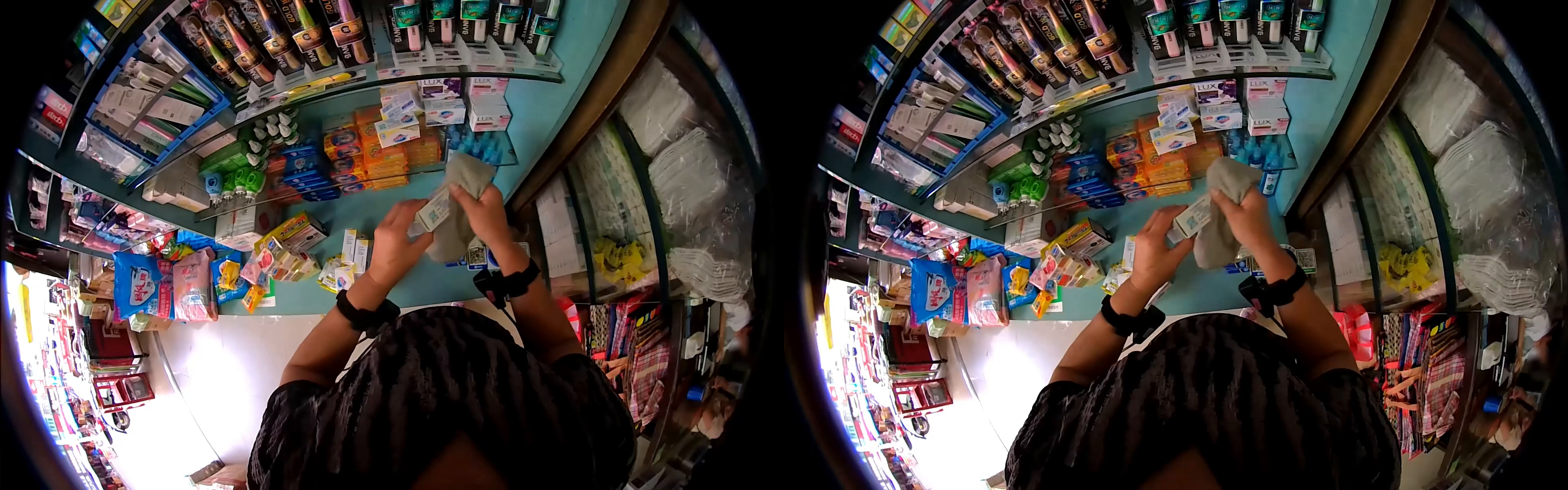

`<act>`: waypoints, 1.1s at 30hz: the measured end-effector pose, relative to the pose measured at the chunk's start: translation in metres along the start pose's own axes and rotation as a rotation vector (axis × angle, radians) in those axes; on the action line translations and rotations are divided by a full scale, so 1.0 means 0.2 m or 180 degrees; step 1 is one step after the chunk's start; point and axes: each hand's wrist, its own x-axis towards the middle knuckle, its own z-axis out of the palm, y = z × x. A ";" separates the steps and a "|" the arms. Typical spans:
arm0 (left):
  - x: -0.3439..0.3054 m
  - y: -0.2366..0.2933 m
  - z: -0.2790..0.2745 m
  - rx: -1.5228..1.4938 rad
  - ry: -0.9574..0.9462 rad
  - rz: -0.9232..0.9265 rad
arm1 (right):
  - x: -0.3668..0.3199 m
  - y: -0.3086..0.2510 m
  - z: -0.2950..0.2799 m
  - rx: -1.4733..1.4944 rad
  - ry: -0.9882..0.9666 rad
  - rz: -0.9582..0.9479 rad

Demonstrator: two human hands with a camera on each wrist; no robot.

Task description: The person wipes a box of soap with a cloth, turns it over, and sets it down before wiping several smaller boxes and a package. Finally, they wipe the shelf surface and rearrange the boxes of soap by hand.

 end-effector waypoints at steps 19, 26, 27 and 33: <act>-0.10 -0.07 -0.24 -0.3823 -0.1225 -0.2458 | -0.18 -0.26 0.00 0.0960 -0.0871 0.0163; -0.07 -0.05 -0.26 -0.4507 -0.1490 -0.2593 | -0.19 -0.31 0.02 0.1271 -0.0694 0.0362; -0.08 -0.05 -0.25 -0.4627 -0.1426 -0.2549 | -0.19 -0.32 0.03 0.1427 -0.0557 0.0527; -0.10 -0.03 -0.22 -0.5151 -0.1194 -0.2518 | -0.17 -0.28 0.02 0.1696 -0.0281 0.0739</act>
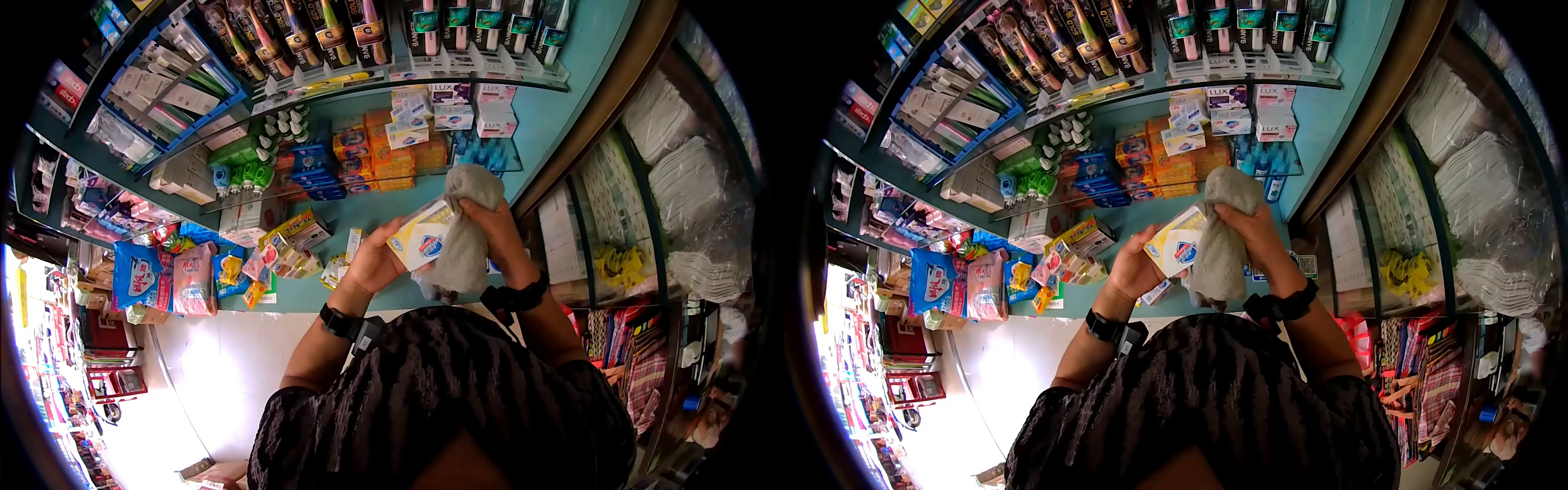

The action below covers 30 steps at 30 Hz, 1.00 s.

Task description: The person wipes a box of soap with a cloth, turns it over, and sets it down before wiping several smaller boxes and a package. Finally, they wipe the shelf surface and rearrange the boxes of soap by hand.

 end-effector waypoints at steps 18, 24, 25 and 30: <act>0.07 -0.03 0.25 0.0685 0.0176 0.0915 | 0.08 0.04 0.14 -0.1325 -0.0095 -0.1712; 0.07 -0.04 0.17 0.1138 0.0593 0.0813 | 0.12 -0.01 0.11 -0.0515 -0.0062 -0.0975; 0.08 -0.04 0.15 0.1499 0.0814 0.0847 | 0.11 0.00 0.11 -0.0527 -0.0050 -0.0967; 0.05 0.02 0.17 0.1580 0.1002 0.0864 | 0.14 0.04 0.10 0.0334 -0.0143 -0.0474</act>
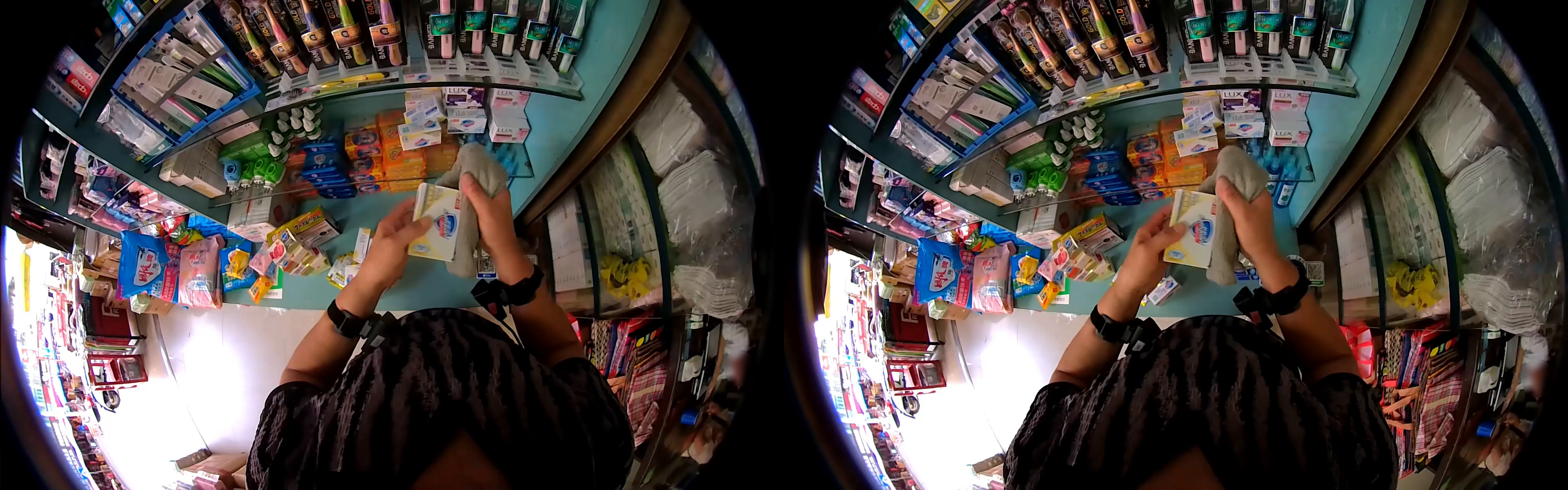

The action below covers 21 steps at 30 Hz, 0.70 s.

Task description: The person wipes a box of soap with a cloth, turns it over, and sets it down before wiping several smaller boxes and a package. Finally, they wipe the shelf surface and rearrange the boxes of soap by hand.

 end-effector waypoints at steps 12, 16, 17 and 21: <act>0.05 0.08 0.10 -0.0280 0.0367 0.0951 | -0.13 0.03 0.08 0.0959 -0.0751 0.1058; 0.09 0.04 0.10 -0.0200 0.0676 0.1477 | -0.17 0.06 0.07 0.0792 -0.1051 0.1221; 0.10 0.04 0.10 -0.0164 0.0738 0.1575 | -0.19 0.07 0.07 0.0812 -0.1060 0.1241; 0.12 0.04 0.07 0.0210 0.0832 0.1753 | -0.22 0.03 0.11 0.0602 -0.0820 0.1041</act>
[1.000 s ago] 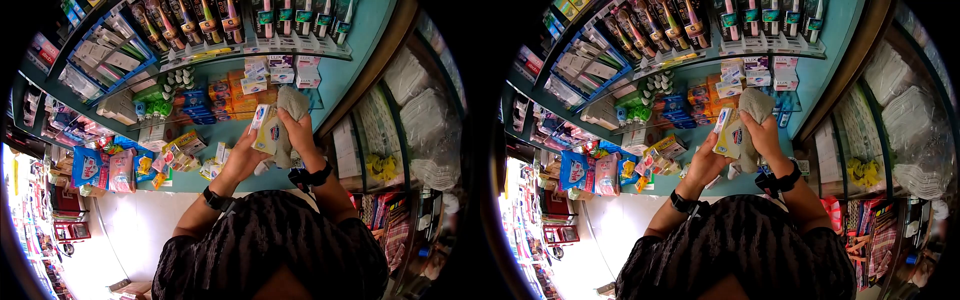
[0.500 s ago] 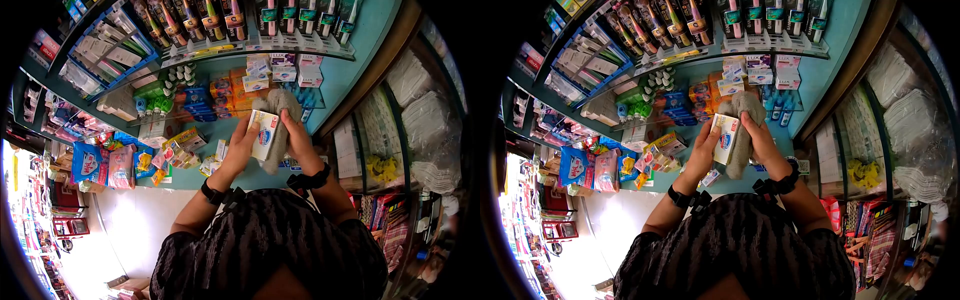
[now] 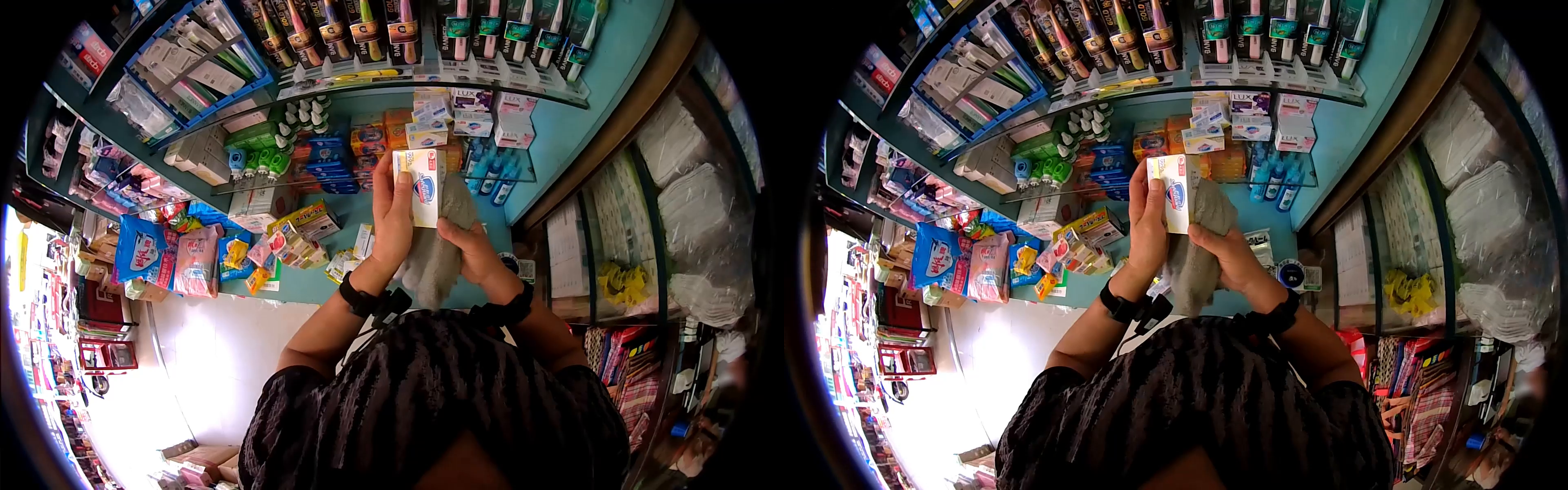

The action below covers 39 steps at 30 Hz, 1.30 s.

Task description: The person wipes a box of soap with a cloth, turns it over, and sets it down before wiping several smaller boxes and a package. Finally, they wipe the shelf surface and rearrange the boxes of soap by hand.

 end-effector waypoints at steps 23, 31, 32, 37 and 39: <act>-0.08 0.09 -0.32 -0.0059 -0.0702 -0.1381 | 0.07 0.04 -0.05 -0.0811 0.0307 -0.0797; -0.16 0.15 -0.60 0.0857 -0.0739 -0.1498 | 0.09 0.09 0.05 -0.1864 0.0110 -0.0368; -0.18 0.13 -0.62 0.0770 -0.0568 -0.1441 | 0.11 0.10 0.04 -0.2024 0.0101 -0.0218; -0.30 0.01 -0.69 0.0243 0.0082 -0.1374 | 0.17 0.23 0.00 -0.1669 0.0186 0.0304; -0.33 -0.02 -0.70 -0.0327 0.0413 -0.1321 | 0.18 0.26 0.01 -0.1326 0.0269 0.0476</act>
